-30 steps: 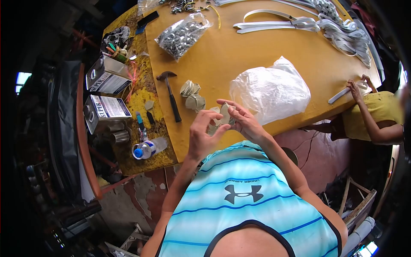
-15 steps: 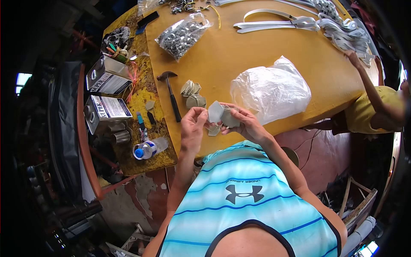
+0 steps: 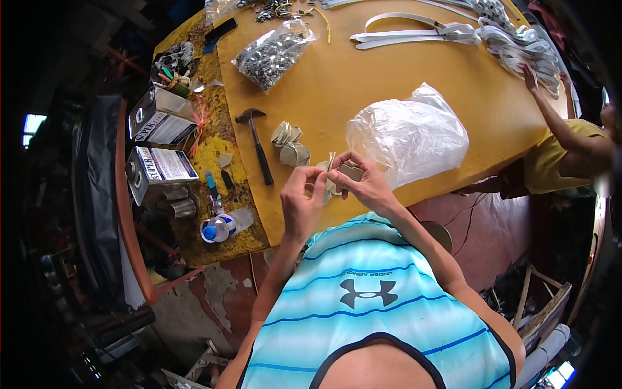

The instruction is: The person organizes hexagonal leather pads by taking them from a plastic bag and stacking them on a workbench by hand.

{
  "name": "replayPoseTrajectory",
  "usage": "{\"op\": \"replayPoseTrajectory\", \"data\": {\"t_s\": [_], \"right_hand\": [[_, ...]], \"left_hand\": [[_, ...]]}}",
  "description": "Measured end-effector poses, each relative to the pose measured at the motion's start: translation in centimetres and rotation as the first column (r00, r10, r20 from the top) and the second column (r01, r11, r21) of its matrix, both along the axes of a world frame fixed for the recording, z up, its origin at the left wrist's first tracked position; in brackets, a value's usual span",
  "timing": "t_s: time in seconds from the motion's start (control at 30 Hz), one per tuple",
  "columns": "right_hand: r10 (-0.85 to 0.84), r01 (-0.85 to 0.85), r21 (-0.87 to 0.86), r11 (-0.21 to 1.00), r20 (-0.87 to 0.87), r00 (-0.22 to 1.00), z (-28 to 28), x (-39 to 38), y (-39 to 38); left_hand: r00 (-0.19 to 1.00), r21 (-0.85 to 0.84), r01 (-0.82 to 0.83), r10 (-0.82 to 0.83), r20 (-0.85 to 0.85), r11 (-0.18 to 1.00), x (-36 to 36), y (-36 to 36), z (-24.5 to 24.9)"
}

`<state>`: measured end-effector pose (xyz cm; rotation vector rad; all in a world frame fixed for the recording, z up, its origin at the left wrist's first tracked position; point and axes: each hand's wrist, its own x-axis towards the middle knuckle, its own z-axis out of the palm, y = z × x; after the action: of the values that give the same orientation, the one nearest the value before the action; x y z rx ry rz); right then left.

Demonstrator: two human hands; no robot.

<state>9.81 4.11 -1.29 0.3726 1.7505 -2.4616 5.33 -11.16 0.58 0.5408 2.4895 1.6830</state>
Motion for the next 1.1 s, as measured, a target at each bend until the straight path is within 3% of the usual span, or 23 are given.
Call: {"op": "replayPoseTrajectory", "data": {"t_s": [0.1,0.2,0.27,0.3,0.37,0.43,0.8,1.1], "right_hand": [[-0.020,0.019,-0.044,0.999,-0.009,1.000,-0.5,0.2,0.0],[0.004,-0.007,-0.054,0.999,-0.064,0.998,-1.1,0.4,0.3],[-0.019,0.018,-0.036,0.999,-0.044,0.999,-0.9,0.8,0.2],[-0.048,0.047,-0.020,0.999,-0.026,0.999,-0.7,0.8,0.2],[-0.104,0.105,-0.018,0.994,0.007,0.995,-0.4,1.1,1.1],[-0.145,0.146,-0.013,0.989,0.044,0.988,-0.6,1.2,1.9],[-0.206,0.208,-0.031,0.978,0.040,0.978,-1.7,1.1,2.3],[-0.219,0.219,0.001,0.976,0.041,0.975,-1.5,1.4,2.3]], "left_hand": [[0.999,0.017,0.047,-0.047,0.000,0.999,0.0,0.1,-0.2],[0.987,0.099,0.044,-0.058,0.147,0.994,-0.2,-0.2,-0.6],[0.943,0.207,-0.081,0.008,0.333,0.975,-0.6,-0.6,-1.2],[0.943,0.207,-0.083,0.010,0.331,0.975,-1.1,-1.0,-1.6],[0.877,0.390,-0.317,0.110,0.469,0.864,-2.8,-2.3,-2.4],[0.872,0.476,-0.317,0.055,0.486,0.820,-3.6,-3.9,-1.9],[0.911,0.425,-0.242,0.055,0.408,0.872,-2.3,-2.8,0.1],[0.882,0.470,-0.256,0.004,0.472,0.845,-2.3,-2.9,-0.6]]}}
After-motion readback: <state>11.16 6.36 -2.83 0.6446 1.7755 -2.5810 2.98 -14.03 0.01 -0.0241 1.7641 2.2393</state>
